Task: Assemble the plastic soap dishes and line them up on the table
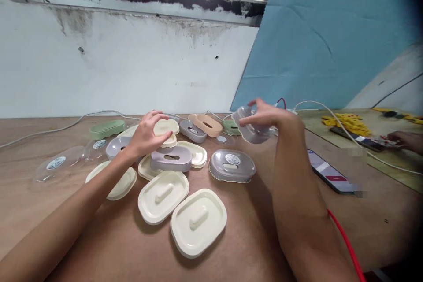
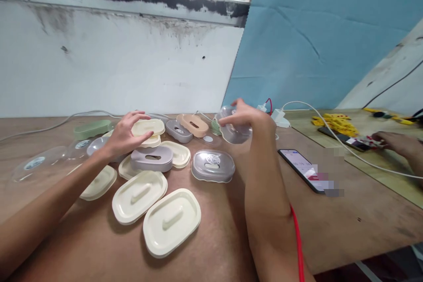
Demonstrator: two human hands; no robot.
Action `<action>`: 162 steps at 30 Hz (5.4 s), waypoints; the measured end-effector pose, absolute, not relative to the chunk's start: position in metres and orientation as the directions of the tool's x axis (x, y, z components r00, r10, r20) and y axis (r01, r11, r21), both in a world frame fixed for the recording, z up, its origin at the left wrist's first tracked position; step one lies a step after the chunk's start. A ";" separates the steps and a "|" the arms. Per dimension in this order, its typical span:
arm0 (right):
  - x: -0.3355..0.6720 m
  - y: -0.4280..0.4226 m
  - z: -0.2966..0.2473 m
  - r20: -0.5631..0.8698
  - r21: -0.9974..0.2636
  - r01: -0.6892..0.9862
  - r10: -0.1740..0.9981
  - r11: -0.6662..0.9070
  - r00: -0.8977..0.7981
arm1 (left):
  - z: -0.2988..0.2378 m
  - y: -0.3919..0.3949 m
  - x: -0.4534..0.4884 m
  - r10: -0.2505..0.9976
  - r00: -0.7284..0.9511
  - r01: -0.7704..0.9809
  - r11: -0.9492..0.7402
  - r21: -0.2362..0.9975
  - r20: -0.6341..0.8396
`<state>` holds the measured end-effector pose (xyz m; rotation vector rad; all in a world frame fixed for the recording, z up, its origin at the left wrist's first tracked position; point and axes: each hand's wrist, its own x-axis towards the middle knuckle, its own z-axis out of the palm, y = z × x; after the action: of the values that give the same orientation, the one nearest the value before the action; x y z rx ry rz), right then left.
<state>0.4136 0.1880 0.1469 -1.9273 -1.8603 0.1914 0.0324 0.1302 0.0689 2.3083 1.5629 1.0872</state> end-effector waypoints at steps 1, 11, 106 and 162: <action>0.399 0.181 0.156 0.096 -0.469 0.882 0.995 0.049 -0.005 | 0.073 0.126 0.037 0.870 0.233 0.668 -0.468 0.579 0.434; 0.264 0.127 0.151 0.089 -0.631 0.475 0.665 0.614 -0.742 | 0.068 0.112 0.037 0.857 0.504 0.122 -0.199 0.972 0.112; 0.263 0.164 0.129 0.237 -0.539 0.433 0.623 0.723 -0.745 | 0.128 0.131 0.005 0.890 0.424 0.351 -0.331 0.876 0.167; 0.305 0.061 0.012 0.473 -0.212 0.514 0.547 0.831 -0.691 | 0.012 -0.001 -0.007 0.719 0.450 0.747 -0.628 0.218 0.530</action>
<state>0.3048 0.0606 0.0122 -0.7790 -2.4800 0.0844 -0.0066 -0.0011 0.0121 2.7145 1.3734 0.9546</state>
